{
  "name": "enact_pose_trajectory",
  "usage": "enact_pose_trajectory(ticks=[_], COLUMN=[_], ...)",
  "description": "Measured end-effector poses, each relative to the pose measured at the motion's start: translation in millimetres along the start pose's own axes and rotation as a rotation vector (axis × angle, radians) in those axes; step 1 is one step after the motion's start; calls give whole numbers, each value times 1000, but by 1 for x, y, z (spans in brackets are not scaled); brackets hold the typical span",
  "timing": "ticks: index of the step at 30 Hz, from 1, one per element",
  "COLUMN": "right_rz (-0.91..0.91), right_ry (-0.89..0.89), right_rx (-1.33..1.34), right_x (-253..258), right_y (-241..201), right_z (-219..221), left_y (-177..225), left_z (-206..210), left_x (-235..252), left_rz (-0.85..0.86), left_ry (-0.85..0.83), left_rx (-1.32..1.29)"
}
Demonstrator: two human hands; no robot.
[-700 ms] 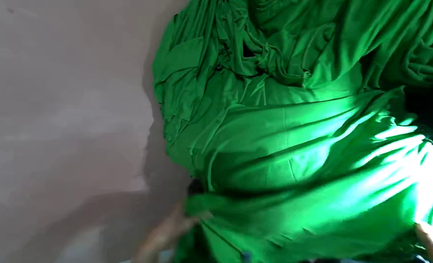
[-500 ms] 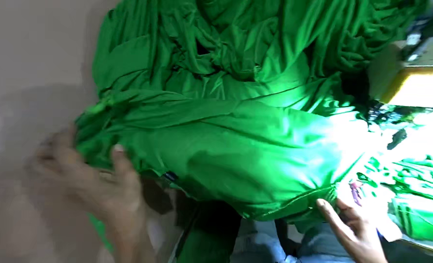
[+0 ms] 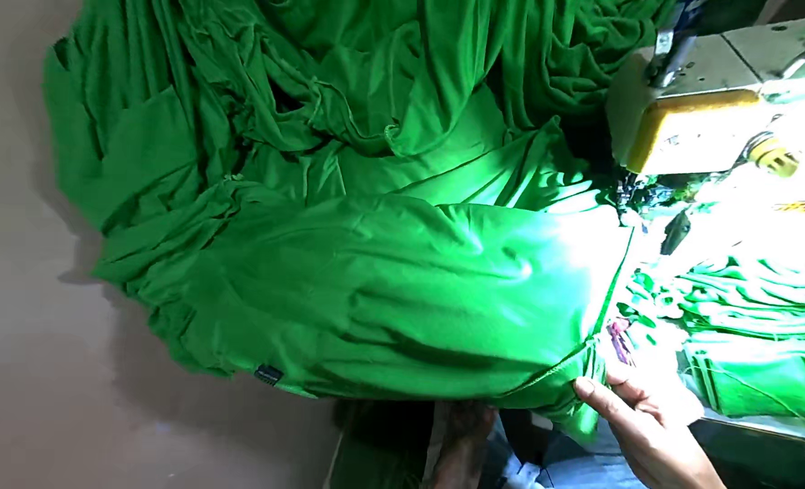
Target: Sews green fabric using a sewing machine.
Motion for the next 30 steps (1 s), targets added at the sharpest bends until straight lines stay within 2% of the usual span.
enact_pose_trajectory(ticks=[2, 5, 8, 11, 13, 15, 17, 21, 24, 27, 30], right_rz=[9, 30, 89, 57, 30, 57, 93, 51, -1, 58, 111], right_ry=[15, 50, -3, -120, -125, -107, -109, -153, -182, -93, -77], right_rx=[-32, -51, 135, 358, 409, 466, 478, 430, 364, 365, 361], right_x=[-2, 3, 17, 34, 42, 43, 37, 29, 31, 31, 31], right_y=[2, 1, 3, 8, 5, 6, 9, 8, 3, 11, 20], right_z=[-5, -12, 0, 17, 15, 6, 1, -4, -3, -6, -6], left_y=[18, 86, 155, 191, 197, 196, 195, 192, 189, 185, 176], left_z=[6, 6, -4, -1, -12, -23, -23, -14, -18, -34, -50], left_x=[-18, -61, -107, -129, -124, -111, -99, -91, -89, -89, -89], left_rz=[103, 456, 743, 943, 963, 880, 825, 877, 898, 878, 750], left_ry=[24, 79, 39, 77, 191, 298, 277, 149, 206, 254, 255], left_rx=[81, 477, 727, 748, 624, 452, 382, 615, 701, 677, 579])
Point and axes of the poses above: each hand's wrist, its own x-axis towards the middle knuckle, its own z-axis out of the palm, y = z × x, the point moved 10 cm from there along x, towards the middle knuckle, and after that the axes turned 6 degrees about -y, right-handed, at the moved point
